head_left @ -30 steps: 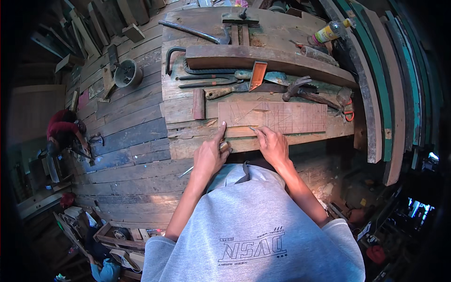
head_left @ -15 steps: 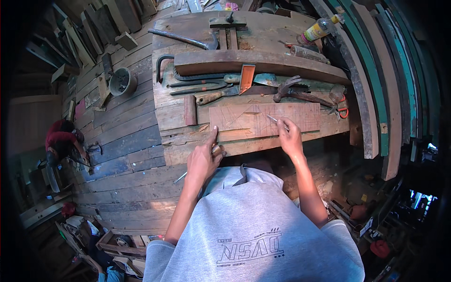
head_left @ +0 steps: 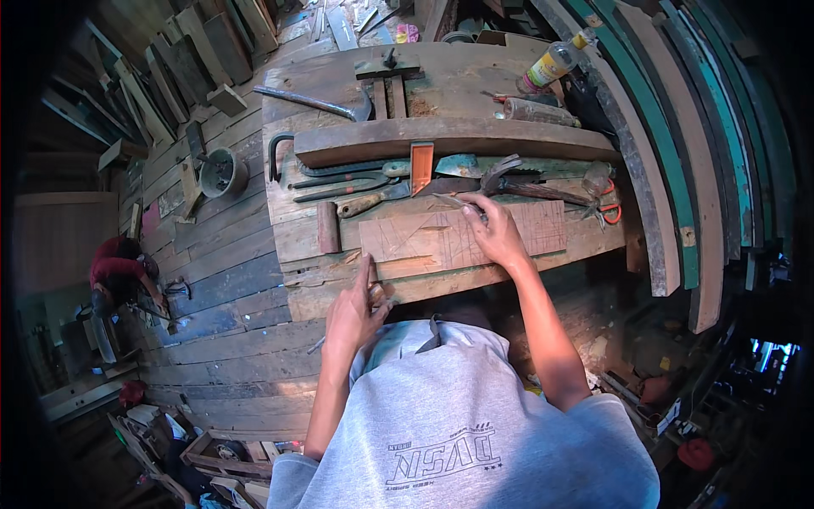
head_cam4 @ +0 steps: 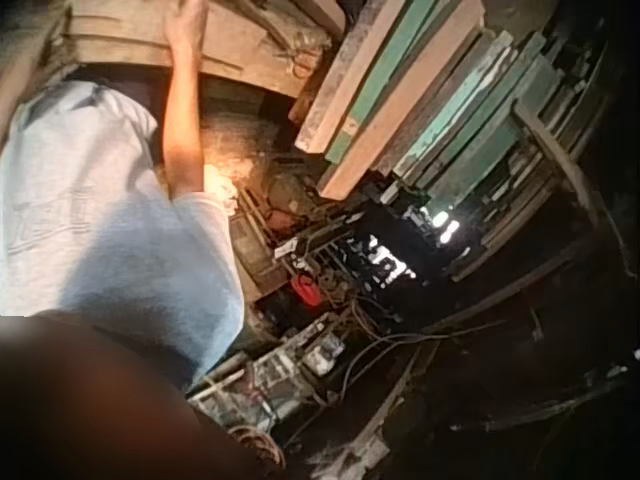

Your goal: Chiseling and marking a wooden board with a hammer and a sharp tool.

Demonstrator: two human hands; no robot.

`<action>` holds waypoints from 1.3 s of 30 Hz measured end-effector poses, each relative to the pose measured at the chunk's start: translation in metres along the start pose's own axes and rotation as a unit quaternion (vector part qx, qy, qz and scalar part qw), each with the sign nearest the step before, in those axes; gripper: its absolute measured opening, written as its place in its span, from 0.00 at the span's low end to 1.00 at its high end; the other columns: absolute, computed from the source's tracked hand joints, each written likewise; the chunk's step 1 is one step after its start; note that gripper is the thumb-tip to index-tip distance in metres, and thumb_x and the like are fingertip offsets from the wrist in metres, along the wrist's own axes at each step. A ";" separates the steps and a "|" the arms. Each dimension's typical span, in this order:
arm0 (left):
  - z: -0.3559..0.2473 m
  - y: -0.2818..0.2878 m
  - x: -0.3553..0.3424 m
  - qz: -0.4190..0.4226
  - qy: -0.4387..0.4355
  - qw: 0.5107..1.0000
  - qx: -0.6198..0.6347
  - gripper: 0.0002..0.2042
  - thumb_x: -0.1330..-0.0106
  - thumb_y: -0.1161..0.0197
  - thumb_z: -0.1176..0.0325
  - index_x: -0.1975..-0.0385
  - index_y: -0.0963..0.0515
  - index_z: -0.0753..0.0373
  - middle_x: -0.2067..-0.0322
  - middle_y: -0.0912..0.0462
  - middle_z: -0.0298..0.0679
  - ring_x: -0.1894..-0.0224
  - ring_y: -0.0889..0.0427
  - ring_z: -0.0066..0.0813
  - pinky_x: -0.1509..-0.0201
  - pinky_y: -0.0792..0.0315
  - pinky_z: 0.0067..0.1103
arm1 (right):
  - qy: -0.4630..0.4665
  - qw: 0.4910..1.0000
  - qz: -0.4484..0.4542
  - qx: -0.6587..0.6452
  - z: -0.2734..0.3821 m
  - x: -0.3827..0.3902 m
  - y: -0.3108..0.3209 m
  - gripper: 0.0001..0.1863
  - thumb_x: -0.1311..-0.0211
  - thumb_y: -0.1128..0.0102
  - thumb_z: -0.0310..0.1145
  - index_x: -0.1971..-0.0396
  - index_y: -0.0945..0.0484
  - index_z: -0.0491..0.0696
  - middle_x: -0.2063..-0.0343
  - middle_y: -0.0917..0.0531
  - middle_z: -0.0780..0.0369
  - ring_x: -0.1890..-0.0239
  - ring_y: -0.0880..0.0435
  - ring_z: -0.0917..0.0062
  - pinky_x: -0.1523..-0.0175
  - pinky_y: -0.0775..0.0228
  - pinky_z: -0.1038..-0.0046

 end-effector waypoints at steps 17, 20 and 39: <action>-0.073 -0.001 -0.004 -0.002 -0.072 0.997 0.024 0.09 0.33 0.38 0.74 0.56 0.26 0.66 0.73 0.22 0.56 0.72 0.23 0.55 0.65 0.28 0.38 | -0.149 0.948 0.053 -0.278 -0.071 0.004 0.022 0.18 0.23 0.42 0.30 0.39 0.22 0.43 0.45 0.15 0.57 0.48 0.12 0.72 0.52 0.16 0.72; -0.084 0.004 -0.010 0.006 -0.025 0.995 0.092 0.08 0.36 0.36 0.72 0.60 0.24 0.65 0.71 0.18 0.58 0.67 0.17 0.61 0.63 0.26 0.41 | -0.056 0.994 -0.045 -0.079 -0.066 -0.005 0.078 0.16 0.28 0.36 0.35 0.47 0.17 0.42 0.49 0.14 0.54 0.52 0.11 0.69 0.55 0.14 0.69; -0.225 -0.036 -0.016 -0.108 -0.381 0.915 0.076 0.15 0.36 0.30 0.64 0.81 0.27 0.61 0.82 0.22 0.41 0.77 0.18 0.46 0.73 0.27 0.38 | 0.059 0.963 0.068 0.252 -0.072 -0.046 0.108 0.22 0.39 0.29 0.52 0.67 0.17 0.45 0.67 0.15 0.57 0.57 0.17 0.56 0.53 0.27 0.56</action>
Point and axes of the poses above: each hand's wrist, its own x-axis away from the middle knuckle, its own y-axis out of the back of the hand, z = x × y, the point moved 10 cm from there along -x, towards the middle knuckle
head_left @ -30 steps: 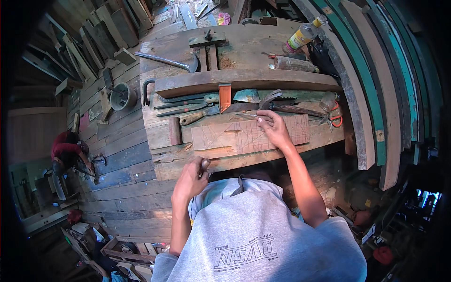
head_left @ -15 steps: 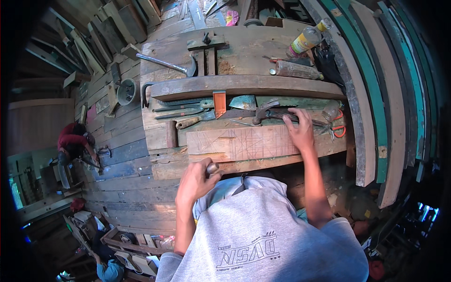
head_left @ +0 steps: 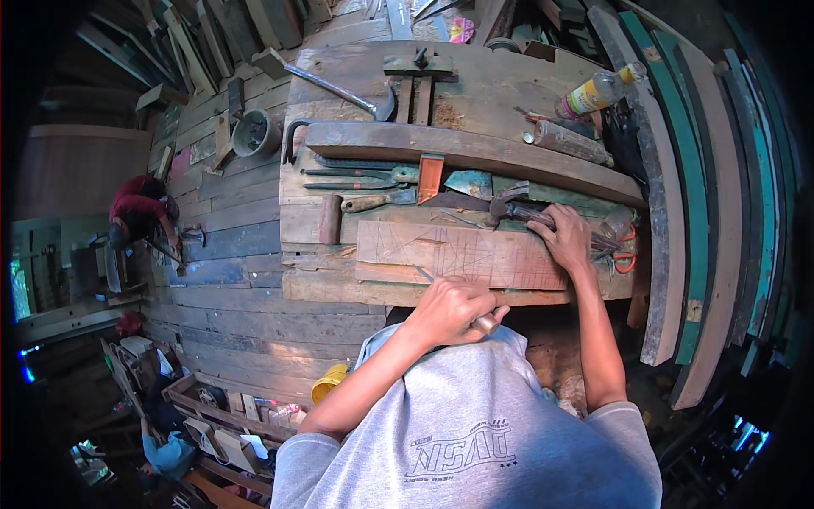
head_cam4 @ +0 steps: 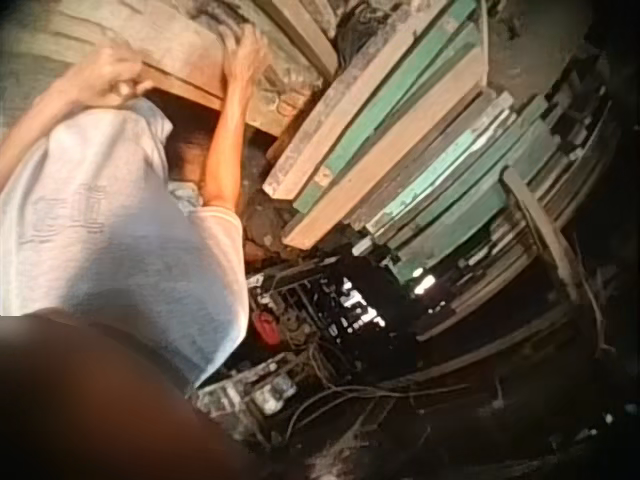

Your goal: Chiseling and marking a wooden board with a hammer and a sharp tool.

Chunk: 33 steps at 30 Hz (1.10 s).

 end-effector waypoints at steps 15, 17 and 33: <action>0.042 0.046 0.018 -0.200 0.043 0.978 0.044 0.19 0.40 0.27 0.69 0.83 0.34 0.62 0.83 0.26 0.42 0.80 0.25 0.48 0.74 0.32 0.37 | -0.224 0.958 -0.151 -0.099 -0.006 0.090 0.029 0.23 0.26 0.39 0.48 0.69 0.23 0.39 0.78 0.23 0.51 0.73 0.24 0.61 0.63 0.31 0.60; 0.042 0.042 0.017 -0.194 0.044 0.978 0.057 0.18 0.37 0.28 0.67 0.81 0.32 0.62 0.81 0.26 0.44 0.79 0.24 0.51 0.73 0.31 0.39 | -0.232 0.950 -0.139 -0.154 0.002 0.099 0.027 0.23 0.21 0.43 0.45 0.70 0.25 0.39 0.81 0.30 0.59 0.73 0.31 0.77 0.64 0.33 0.66; 0.066 0.045 0.031 -0.191 0.068 0.974 0.102 0.17 0.37 0.29 0.66 0.80 0.30 0.63 0.80 0.25 0.47 0.76 0.22 0.54 0.72 0.31 0.43 | -0.319 0.894 -0.154 -0.275 0.030 0.178 -0.016 0.24 0.18 0.49 0.48 0.68 0.22 0.43 0.81 0.35 0.74 0.77 0.40 0.89 0.72 0.50 0.78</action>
Point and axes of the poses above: each hand's wrist, its own x-axis away from the middle knuckle, its own y-axis out of the back of the hand, z = x × y, the point moved 10 cm from there along -x, towards the middle knuckle
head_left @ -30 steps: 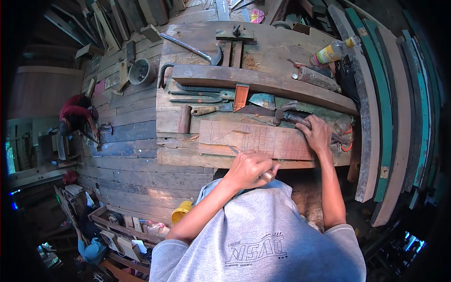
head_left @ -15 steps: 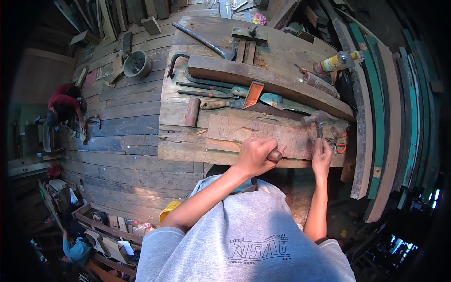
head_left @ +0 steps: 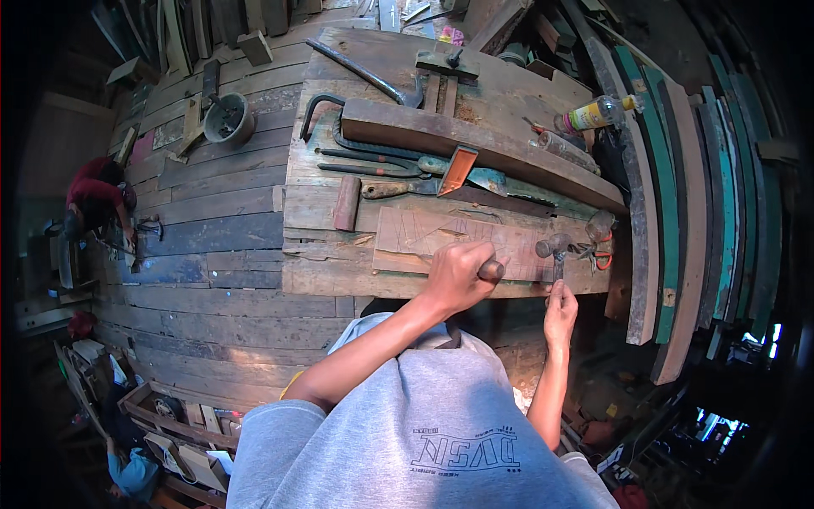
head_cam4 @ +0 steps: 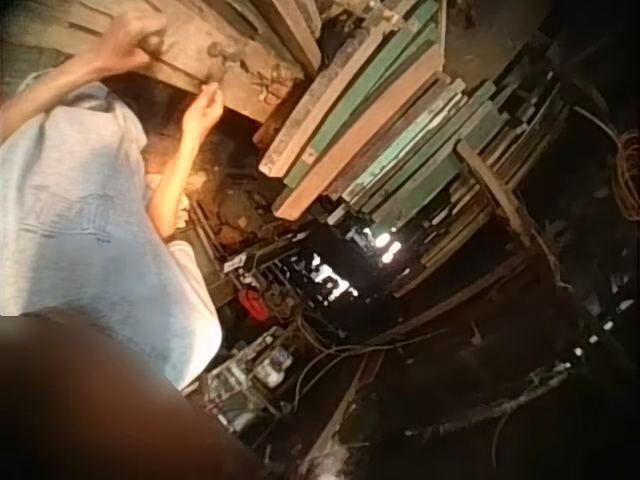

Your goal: Chiseling and marking a wooden board with a hammer and a sharp tool.

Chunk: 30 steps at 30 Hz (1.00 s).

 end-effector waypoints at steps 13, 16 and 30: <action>-0.004 0.008 0.000 -0.020 -0.037 0.999 0.026 0.19 0.40 0.25 0.68 0.83 0.33 0.63 0.84 0.28 0.47 0.81 0.26 0.53 0.76 0.34 0.39 | -0.028 0.999 -0.020 -0.009 0.000 0.016 -0.003 0.25 0.19 0.48 0.51 0.68 0.21 0.42 0.80 0.32 0.72 0.76 0.37 0.87 0.70 0.44 0.77; -0.002 0.010 0.001 -0.028 -0.039 0.998 0.030 0.19 0.40 0.25 0.68 0.83 0.32 0.63 0.84 0.28 0.46 0.81 0.26 0.52 0.77 0.34 0.39 | -0.026 0.999 -0.016 -0.010 0.002 0.017 -0.003 0.26 0.19 0.48 0.51 0.68 0.21 0.42 0.80 0.32 0.71 0.76 0.36 0.87 0.70 0.44 0.77; 0.003 0.013 -0.001 -0.004 -0.024 0.999 0.046 0.16 0.35 0.30 0.67 0.79 0.30 0.63 0.80 0.25 0.48 0.76 0.22 0.55 0.72 0.31 0.42 | -0.037 0.999 0.004 -0.020 -0.001 0.020 -0.011 0.24 0.18 0.49 0.49 0.68 0.21 0.43 0.80 0.33 0.73 0.77 0.38 0.89 0.72 0.47 0.79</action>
Point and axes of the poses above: each hand's wrist, its own x-axis away from the middle knuckle, its own y-axis out of the back of the hand, z = x × y, the point moved 10 cm from there along -x, towards the middle knuckle
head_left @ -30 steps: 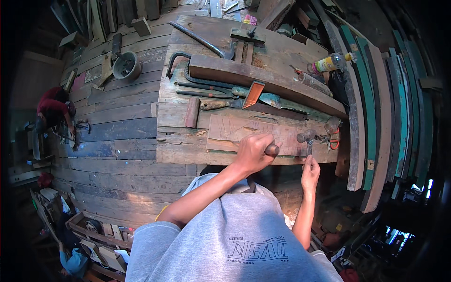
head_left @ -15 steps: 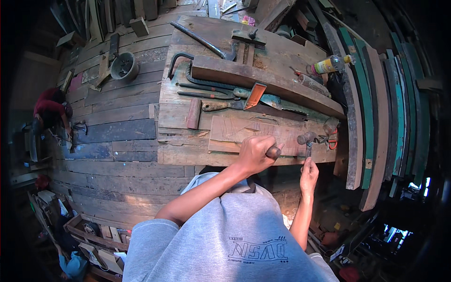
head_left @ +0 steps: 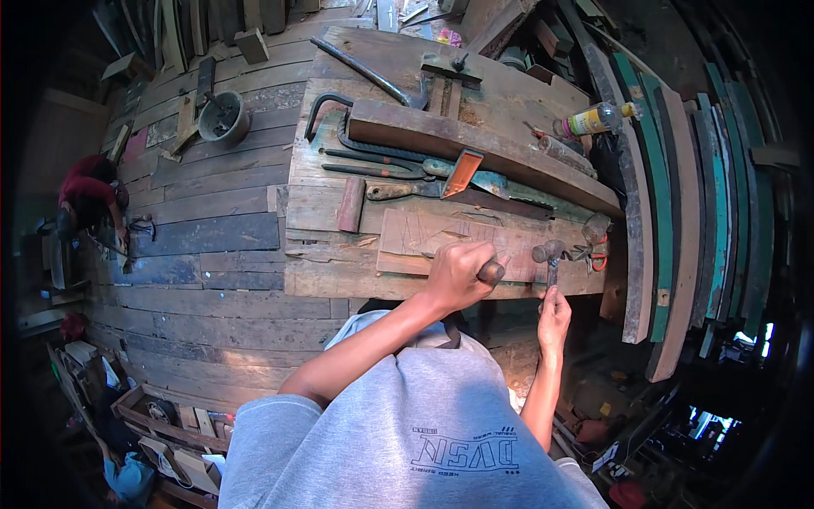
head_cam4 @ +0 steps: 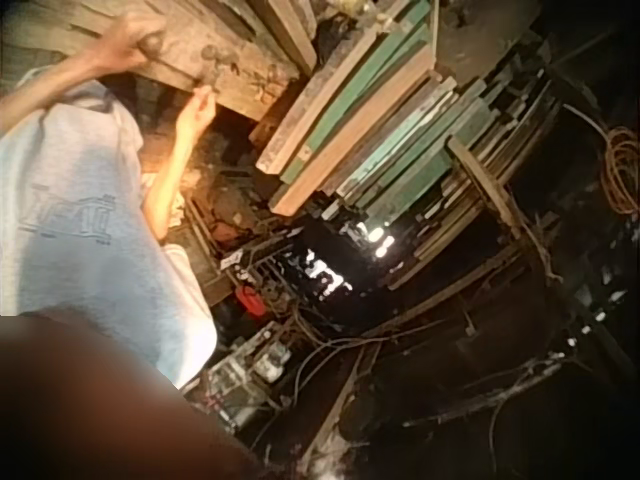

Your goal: Chiseling and marking a wooden board with a hammer and a sharp tool.

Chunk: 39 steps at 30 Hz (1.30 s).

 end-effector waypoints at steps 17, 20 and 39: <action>0.005 0.005 -0.002 -0.071 -0.015 0.997 0.005 0.19 0.37 0.27 0.71 0.83 0.31 0.64 0.84 0.29 0.47 0.83 0.27 0.48 0.78 0.35 0.36 | 0.166 0.966 0.137 -0.145 0.147 0.075 0.023 0.28 0.19 0.55 0.58 0.46 0.32 0.44 0.82 0.38 0.71 0.85 0.43 0.89 0.81 0.51 0.84; 0.005 0.012 -0.004 -0.097 -0.005 0.995 0.008 0.19 0.37 0.27 0.71 0.83 0.32 0.64 0.84 0.29 0.47 0.82 0.27 0.49 0.78 0.35 0.36 | 0.135 0.981 0.127 -0.054 0.128 0.084 0.022 0.36 0.25 0.55 0.68 0.59 0.27 0.43 0.86 0.38 0.73 0.85 0.43 0.89 0.80 0.52 0.81; 0.009 0.017 -0.003 -0.107 -0.009 0.994 0.021 0.17 0.36 0.29 0.70 0.81 0.31 0.64 0.84 0.29 0.46 0.81 0.27 0.50 0.77 0.35 0.37 | 0.234 0.966 0.024 -0.107 0.175 0.100 0.025 0.32 0.20 0.61 0.65 0.63 0.32 0.47 0.83 0.37 0.72 0.85 0.43 0.89 0.81 0.56 0.82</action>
Point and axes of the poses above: each hand's wrist, its own x-axis away from the middle knuckle, its own y-axis out of the back of the hand, z = x × y, the point moved 10 cm from there along -x, towards the middle knuckle
